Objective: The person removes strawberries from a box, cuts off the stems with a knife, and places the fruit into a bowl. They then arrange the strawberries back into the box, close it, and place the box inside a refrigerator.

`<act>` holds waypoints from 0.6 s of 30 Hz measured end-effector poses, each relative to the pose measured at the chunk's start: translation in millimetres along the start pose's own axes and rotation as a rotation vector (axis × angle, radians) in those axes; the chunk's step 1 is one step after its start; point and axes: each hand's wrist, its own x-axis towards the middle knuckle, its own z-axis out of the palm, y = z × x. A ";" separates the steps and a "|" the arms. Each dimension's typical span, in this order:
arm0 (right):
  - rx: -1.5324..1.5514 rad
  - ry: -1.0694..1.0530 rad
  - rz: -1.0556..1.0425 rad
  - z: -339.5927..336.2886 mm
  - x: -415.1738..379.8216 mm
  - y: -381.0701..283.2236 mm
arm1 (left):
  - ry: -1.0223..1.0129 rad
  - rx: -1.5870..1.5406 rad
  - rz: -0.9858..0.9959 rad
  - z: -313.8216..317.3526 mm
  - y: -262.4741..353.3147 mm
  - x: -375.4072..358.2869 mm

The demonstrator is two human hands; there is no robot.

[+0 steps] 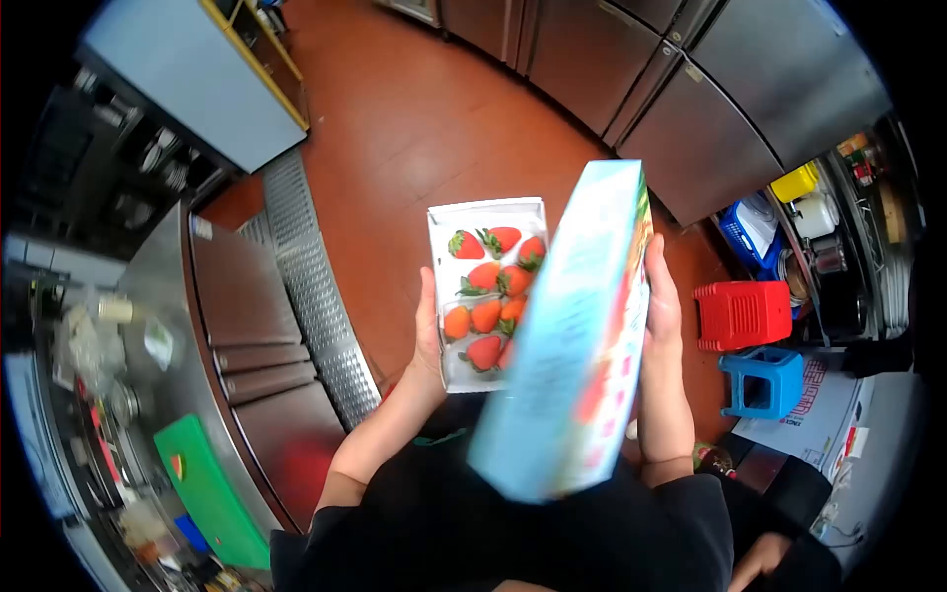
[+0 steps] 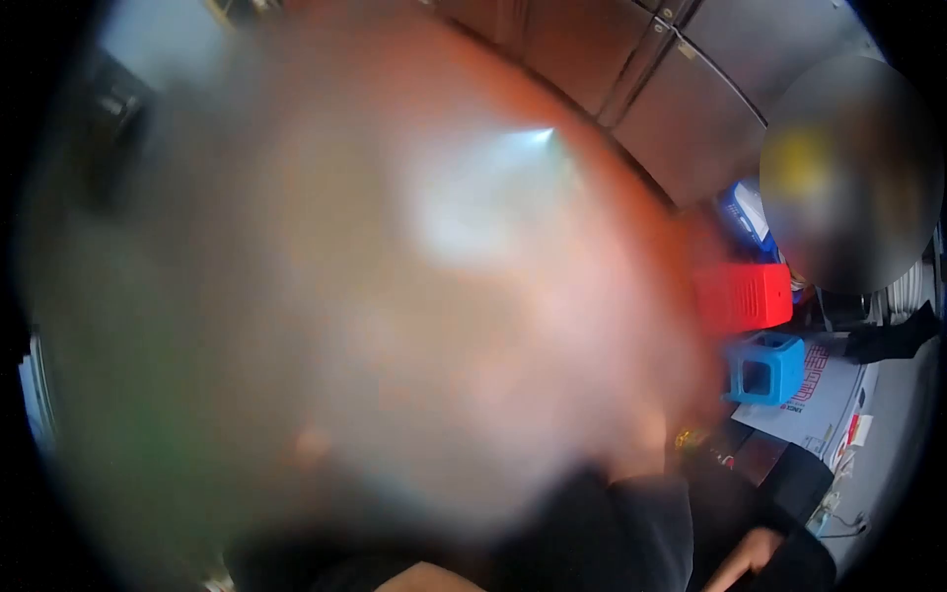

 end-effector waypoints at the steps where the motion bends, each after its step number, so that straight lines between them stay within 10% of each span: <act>1: 0.018 -0.036 -0.022 -4.4 33.9 -0.3 | 0.003 0.011 -0.030 4.4 21.2 22.6; 9: 0.103 -0.291 -0.017 -5.9 299.7 9.1 | -0.015 -0.009 -0.039 -17.2 140.4 187.9; 15: -0.689 -0.199 -0.050 80.4 462.3 3.3 | 0.150 0.214 0.174 -8.9 228.0 281.9; 18: -0.467 -0.198 0.042 102.8 527.9 19.4 | 0.251 0.167 0.294 -4.7 270.7 317.5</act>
